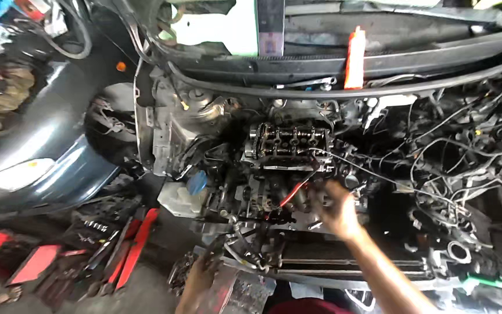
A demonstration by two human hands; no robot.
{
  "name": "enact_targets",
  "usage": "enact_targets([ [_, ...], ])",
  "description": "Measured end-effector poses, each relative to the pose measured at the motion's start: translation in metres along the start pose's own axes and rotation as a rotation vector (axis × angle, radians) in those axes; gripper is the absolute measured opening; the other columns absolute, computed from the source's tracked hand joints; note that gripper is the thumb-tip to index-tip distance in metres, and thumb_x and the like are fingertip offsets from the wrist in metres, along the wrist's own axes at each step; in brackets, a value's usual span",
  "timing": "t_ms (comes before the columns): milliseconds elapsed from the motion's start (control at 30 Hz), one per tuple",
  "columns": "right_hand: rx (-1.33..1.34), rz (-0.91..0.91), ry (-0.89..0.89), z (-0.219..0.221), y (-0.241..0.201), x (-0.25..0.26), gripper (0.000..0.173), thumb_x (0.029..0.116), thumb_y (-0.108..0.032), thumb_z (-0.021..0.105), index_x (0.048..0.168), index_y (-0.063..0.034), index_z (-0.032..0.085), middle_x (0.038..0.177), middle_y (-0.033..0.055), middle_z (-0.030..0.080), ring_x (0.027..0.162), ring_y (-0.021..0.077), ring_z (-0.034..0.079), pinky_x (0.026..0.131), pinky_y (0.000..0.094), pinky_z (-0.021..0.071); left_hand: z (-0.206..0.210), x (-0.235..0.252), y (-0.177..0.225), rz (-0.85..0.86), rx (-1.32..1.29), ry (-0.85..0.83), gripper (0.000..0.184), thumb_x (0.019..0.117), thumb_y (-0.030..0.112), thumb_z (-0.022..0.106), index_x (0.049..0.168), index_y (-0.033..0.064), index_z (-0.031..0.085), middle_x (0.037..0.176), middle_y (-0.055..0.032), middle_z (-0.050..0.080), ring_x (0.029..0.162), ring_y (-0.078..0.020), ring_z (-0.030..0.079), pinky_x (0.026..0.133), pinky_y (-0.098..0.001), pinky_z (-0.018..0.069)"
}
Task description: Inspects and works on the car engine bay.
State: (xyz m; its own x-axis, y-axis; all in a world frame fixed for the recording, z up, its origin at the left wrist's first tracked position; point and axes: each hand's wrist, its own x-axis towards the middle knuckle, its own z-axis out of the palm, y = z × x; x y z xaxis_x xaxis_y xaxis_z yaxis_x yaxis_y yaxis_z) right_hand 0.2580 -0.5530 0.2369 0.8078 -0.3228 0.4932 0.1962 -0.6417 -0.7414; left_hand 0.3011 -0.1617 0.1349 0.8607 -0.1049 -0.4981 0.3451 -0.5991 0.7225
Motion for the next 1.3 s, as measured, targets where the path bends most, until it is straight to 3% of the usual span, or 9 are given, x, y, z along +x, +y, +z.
enact_targets([
  [167, -0.258, 0.117, 0.268, -0.084, 0.053, 0.164, 0.040, 0.0966, -0.028, 0.067, 0.121, 0.0034, 0.064, 0.115, 0.0249, 0.067, 0.107, 0.0379, 0.067, 0.094, 0.0549, 0.0537, 0.047, -0.072, 0.034, 0.115, -0.170, 0.114, 0.053, 0.0995, 0.001, 0.056, 0.150, -0.0026, 0.042, 0.116, -0.0172, 0.072, 0.090, -0.0191, 0.074, 0.080, -0.0371, 0.0619],
  [367, -0.476, 0.352, 0.097, -0.088, 0.064, 0.277, 0.081, 0.0922, -0.052, 0.069, 0.149, -0.0004, 0.044, 0.142, 0.0316, 0.053, 0.131, 0.0511, 0.051, 0.105, 0.0694, 0.0392, 0.107, -0.131, 0.046, 0.174, -0.284, 0.202, 0.050, 0.0994, 0.001, 0.055, 0.147, -0.0052, 0.044, 0.110, -0.0148, 0.074, 0.086, -0.0203, 0.076, 0.078, -0.0375, 0.0641],
  [567, -0.378, 0.321, 0.103, -0.086, 0.069, 0.285, 0.073, 0.0826, -0.044, 0.077, 0.136, 0.0016, 0.056, 0.135, 0.0307, 0.058, 0.125, 0.0480, 0.058, 0.100, 0.0662, 0.0467, 0.123, -0.172, 0.039, 0.234, -0.374, 0.346, 0.052, 0.0976, 0.000, 0.055, 0.148, -0.0031, 0.044, 0.109, -0.0142, 0.076, 0.085, -0.0222, 0.076, 0.076, -0.0375, 0.0648],
  [700, -0.036, 0.091, 0.338, -0.102, 0.072, 0.266, 0.067, 0.0827, -0.036, 0.075, 0.132, 0.0062, 0.058, 0.131, 0.0252, 0.060, 0.123, 0.0310, 0.059, 0.107, 0.0432, 0.0460, 0.122, -0.184, 0.051, 0.342, -0.466, 0.470, 0.054, 0.0956, 0.002, 0.054, 0.148, -0.0039, 0.044, 0.106, -0.0139, 0.076, 0.082, -0.0224, 0.076, 0.071, -0.0362, 0.0648],
  [867, 0.509, -0.035, 0.133, -0.096, 0.028, 0.126, 0.032, 0.0914, -0.013, 0.059, 0.121, -0.0036, 0.054, 0.091, -0.0076, 0.059, 0.074, -0.0032, 0.058, 0.067, 0.0212, 0.0542, 0.136, -0.181, 0.083, 0.505, -0.728, 0.323, 0.052, 0.0918, 0.006, 0.058, 0.144, 0.0014, 0.051, 0.093, -0.0068, 0.075, 0.071, -0.0155, 0.071, 0.064, -0.0314, 0.0622],
  [967, 0.347, -0.062, -0.164, -0.074, 0.018, 0.020, 0.022, 0.0849, -0.018, 0.076, 0.095, -0.0031, 0.064, 0.075, 0.0004, 0.064, 0.061, 0.0052, 0.062, 0.057, 0.0282, 0.0564, 0.153, -0.177, 0.118, 0.579, -0.872, 0.064, 0.058, 0.0918, 0.012, 0.066, 0.147, 0.0059, 0.051, 0.084, -0.0027, 0.073, 0.065, -0.0110, 0.067, 0.060, -0.0285, 0.0590],
  [1067, 0.146, -0.084, -0.396, -0.058, 0.022, -0.039, 0.031, 0.0858, -0.030, 0.075, 0.097, -0.0015, 0.073, 0.078, 0.0087, 0.073, 0.071, 0.0184, 0.071, 0.069, 0.0429, 0.0603, 0.170, -0.175, 0.142, 0.595, -0.906, -0.140, 0.062, 0.0904, 0.021, 0.074, 0.148, 0.0129, 0.053, 0.083, -0.0015, 0.072, 0.064, -0.0083, 0.065, 0.058, -0.0253, 0.0561],
  [1133, 0.051, -0.111, -0.455, -0.059, 0.023, -0.056, 0.029, 0.0819, -0.026, 0.071, 0.095, -0.0009, 0.074, 0.079, 0.0133, 0.073, 0.073, 0.0300, 0.073, 0.066, 0.0551, 0.0574, 0.181, -0.174, 0.150, 0.609, -0.884, -0.252, 0.059, 0.0914, 0.026, 0.074, 0.146, 0.0169, 0.054, 0.087, 0.0003, 0.074, 0.064, -0.0045, 0.064, 0.057, -0.0211, 0.0541],
  [1300, -0.031, -0.244, -0.421, -0.070, 0.040, -0.068, 0.027, 0.0788, -0.029, 0.068, 0.082, -0.0027, 0.070, 0.070, 0.0126, 0.069, 0.065, 0.0322, 0.070, 0.055, 0.0550, 0.0532, 0.203, -0.172, 0.158, 0.576, -0.861, -0.408, 0.067, 0.0933, 0.020, 0.071, 0.154, 0.0097, 0.043, 0.090, -0.0002, 0.073, 0.066, -0.0035, 0.062, 0.058, -0.0187, 0.0511],
])
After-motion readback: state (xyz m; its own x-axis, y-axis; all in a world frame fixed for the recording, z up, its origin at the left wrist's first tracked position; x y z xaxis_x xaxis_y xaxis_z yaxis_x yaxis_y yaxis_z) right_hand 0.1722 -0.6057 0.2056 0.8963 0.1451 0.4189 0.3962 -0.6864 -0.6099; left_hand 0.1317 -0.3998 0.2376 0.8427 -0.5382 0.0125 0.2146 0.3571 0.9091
